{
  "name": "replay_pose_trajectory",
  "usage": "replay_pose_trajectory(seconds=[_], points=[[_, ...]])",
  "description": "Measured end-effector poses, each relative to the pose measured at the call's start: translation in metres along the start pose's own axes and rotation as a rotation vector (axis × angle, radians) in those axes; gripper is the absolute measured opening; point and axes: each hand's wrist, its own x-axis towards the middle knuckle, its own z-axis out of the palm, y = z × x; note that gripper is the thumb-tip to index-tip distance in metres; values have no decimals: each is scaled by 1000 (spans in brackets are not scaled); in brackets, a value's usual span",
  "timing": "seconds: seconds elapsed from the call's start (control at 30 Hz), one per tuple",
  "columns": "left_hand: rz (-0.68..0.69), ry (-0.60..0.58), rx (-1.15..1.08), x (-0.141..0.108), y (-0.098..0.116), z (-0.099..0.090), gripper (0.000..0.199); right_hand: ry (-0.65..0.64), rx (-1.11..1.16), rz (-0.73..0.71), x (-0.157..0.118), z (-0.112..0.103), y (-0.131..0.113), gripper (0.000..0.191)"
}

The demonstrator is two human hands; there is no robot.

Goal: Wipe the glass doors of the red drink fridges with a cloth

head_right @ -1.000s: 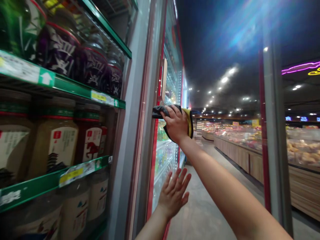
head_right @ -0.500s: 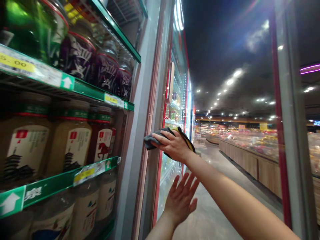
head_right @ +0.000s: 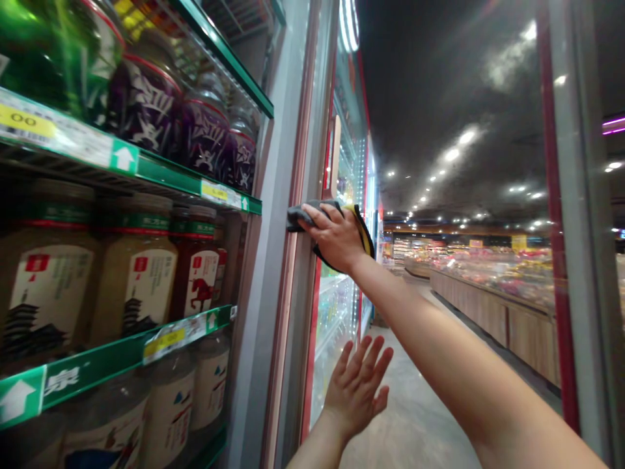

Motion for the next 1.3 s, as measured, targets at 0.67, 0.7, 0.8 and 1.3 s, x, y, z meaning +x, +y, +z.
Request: replay_pose_trajectory(seconds=[0.67, 0.7, 0.8, 1.3], points=[[5, 23, -21, 3, -2, 1, 64, 80, -96, 286, -49, -24, 51, 43], [5, 21, -17, 3, -2, 1, 64, 105, -111, 321, -60, -25, 47, 43], [6, 18, -13, 3, -1, 2, 64, 127, -137, 276, -87, -21, 21, 45], [10, 21, 14, 9, -5, 5, 62, 121, -262, 541, -94, -29, 61, 45]])
